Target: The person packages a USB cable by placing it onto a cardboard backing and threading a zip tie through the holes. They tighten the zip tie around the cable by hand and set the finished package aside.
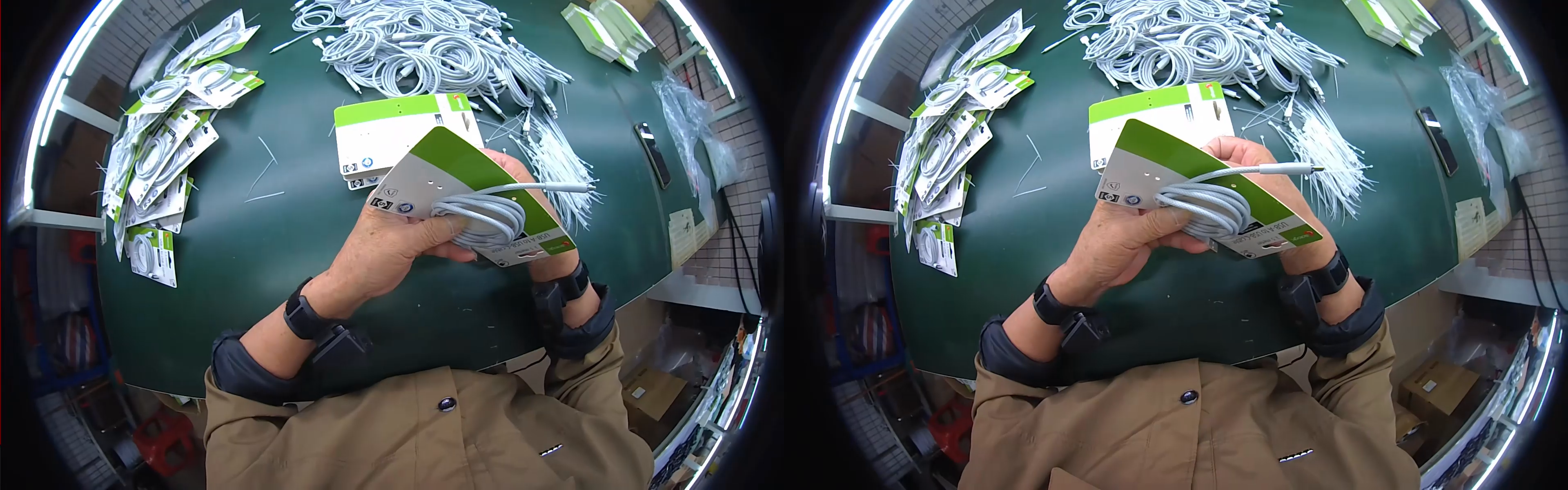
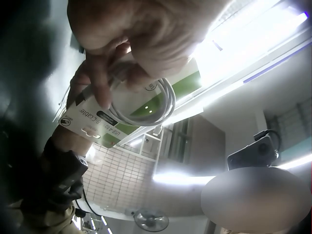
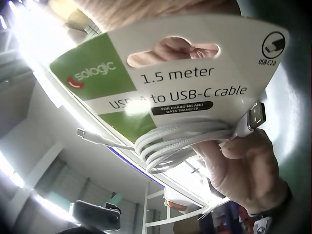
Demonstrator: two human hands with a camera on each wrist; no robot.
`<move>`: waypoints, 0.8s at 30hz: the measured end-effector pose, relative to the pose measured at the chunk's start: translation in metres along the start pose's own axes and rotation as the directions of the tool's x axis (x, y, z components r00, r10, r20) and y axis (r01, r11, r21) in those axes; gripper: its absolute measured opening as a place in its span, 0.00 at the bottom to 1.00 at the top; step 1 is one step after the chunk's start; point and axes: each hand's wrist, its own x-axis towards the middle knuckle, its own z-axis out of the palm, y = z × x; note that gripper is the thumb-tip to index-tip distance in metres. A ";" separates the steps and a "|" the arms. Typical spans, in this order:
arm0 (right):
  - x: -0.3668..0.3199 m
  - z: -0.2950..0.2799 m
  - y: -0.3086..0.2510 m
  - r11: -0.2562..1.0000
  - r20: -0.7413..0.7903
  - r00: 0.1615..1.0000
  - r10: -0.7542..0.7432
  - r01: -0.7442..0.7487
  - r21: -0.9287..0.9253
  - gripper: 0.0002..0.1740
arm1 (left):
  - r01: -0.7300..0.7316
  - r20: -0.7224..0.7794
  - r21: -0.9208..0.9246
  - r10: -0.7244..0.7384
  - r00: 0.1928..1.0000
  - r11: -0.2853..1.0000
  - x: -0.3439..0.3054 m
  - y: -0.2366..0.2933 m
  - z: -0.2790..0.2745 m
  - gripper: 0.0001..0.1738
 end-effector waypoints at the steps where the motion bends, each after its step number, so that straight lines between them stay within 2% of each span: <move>1: -0.002 0.003 0.000 1.000 -0.015 1.000 -0.008 0.008 0.009 0.15 | -0.006 0.006 -0.002 0.006 1.000 1.000 0.000 -0.001 -0.001 0.25; 3: -0.011 0.014 -0.002 0.995 -0.066 0.993 -0.097 0.095 -0.038 0.14 | -0.019 0.020 -0.006 0.020 1.000 1.000 0.000 -0.003 -0.001 0.25; 6: -0.012 0.018 -0.007 0.991 -0.049 0.998 -0.031 0.037 0.131 0.14 | -0.029 0.010 -0.009 0.029 1.000 1.000 -0.001 -0.001 0.002 0.25; 8: 0.000 -0.001 -0.003 0.989 -0.037 0.994 0.107 -0.103 0.103 0.13 | -0.015 0.004 0.001 0.015 1.000 1.000 0.001 -0.004 0.001 0.25; 9: 0.003 -0.005 0.000 0.994 -0.007 0.994 0.107 -0.107 0.037 0.12 | -0.009 0.002 0.007 0.009 1.000 1.000 0.001 -0.006 0.000 0.25; 12: 0.000 -0.002 0.005 0.994 -0.042 0.993 0.106 -0.107 -0.021 0.11 | 0.023 0.049 0.035 -0.024 0.999 0.999 -0.002 -0.008 -0.007 0.27; 13: -0.001 0.001 0.002 0.990 -0.025 0.990 0.142 -0.142 0.017 0.11 | 0.035 0.051 0.044 -0.037 0.998 0.998 -0.003 -0.006 -0.006 0.27; 16: -0.003 0.000 0.004 0.993 0.014 0.993 0.120 -0.120 -0.003 0.09 | -0.005 0.036 0.034 0.004 0.999 0.999 -0.006 -0.008 -0.007 0.20; 20: 0.004 -0.009 0.010 0.989 0.002 0.989 0.150 -0.150 0.010 0.06 | -0.031 0.002 -0.003 0.031 1.000 1.000 -0.011 -0.012 -0.006 0.19; 23: 0.000 -0.001 0.008 0.971 0.001 0.983 0.183 -0.181 0.153 0.05 | -0.017 0.025 0.004 0.017 1.000 1.000 -0.010 -0.012 -0.009 0.13; 24: -0.001 0.002 0.007 0.961 -0.002 0.981 0.195 -0.191 0.199 0.05 | -0.053 0.017 0.021 0.053 0.998 0.998 -0.010 -0.015 -0.011 0.13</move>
